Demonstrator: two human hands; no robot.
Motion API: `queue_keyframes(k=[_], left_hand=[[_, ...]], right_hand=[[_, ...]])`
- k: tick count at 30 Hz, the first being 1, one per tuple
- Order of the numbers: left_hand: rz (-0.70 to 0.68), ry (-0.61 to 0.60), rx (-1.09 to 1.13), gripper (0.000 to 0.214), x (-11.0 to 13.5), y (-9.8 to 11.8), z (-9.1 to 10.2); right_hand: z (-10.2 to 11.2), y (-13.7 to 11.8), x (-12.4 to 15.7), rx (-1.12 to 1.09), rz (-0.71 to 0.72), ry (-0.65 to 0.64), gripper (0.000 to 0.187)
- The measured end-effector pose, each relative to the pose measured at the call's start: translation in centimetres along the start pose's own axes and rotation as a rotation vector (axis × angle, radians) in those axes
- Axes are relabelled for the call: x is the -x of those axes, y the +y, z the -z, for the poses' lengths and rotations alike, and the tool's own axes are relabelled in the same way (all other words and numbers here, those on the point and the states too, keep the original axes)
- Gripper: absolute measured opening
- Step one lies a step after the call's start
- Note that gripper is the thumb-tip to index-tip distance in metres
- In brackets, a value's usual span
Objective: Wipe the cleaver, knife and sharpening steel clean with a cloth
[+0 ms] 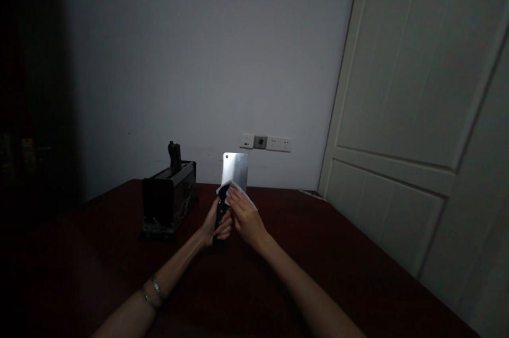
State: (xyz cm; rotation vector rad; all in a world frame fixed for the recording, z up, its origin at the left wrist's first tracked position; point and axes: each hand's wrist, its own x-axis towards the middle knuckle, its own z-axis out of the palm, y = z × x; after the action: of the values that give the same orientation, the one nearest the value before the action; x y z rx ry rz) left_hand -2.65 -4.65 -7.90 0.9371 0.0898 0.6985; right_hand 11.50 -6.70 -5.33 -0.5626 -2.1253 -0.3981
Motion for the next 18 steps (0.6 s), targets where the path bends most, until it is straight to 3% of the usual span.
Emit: queue_keyframes(k=[2, 7, 13, 15, 18], left_hand=[[0.003, -0.02, 0.0, 0.069, 0.1, 0.1, -0.1], [-0.012, -0.045, -0.013, 0.066, 0.3, 0.2, -0.5], [-0.007, -0.023, 0.023, 0.067, 0.2, 0.2, -0.3], [-0.001, -0.023, 0.026, 0.068, 0.1, 0.1, -0.2], [0.028, -0.047, 0.03, 0.069, 0.0, -0.1, -0.1]], right_hand=[[0.6, 0.7, -0.5, 0.01, -0.011, 0.003, 0.057], [1.7, 2.3, -1.9, 0.046, -0.118, 0.148, 0.052], [0.6, 0.5, -0.1, 0.02, -0.037, -0.009, 0.059], [0.8, 1.2, -0.6, 0.02, -0.028, -0.026, 0.057], [1.5, 3.6, -2.7, 0.034, -0.078, 0.05, 0.051]])
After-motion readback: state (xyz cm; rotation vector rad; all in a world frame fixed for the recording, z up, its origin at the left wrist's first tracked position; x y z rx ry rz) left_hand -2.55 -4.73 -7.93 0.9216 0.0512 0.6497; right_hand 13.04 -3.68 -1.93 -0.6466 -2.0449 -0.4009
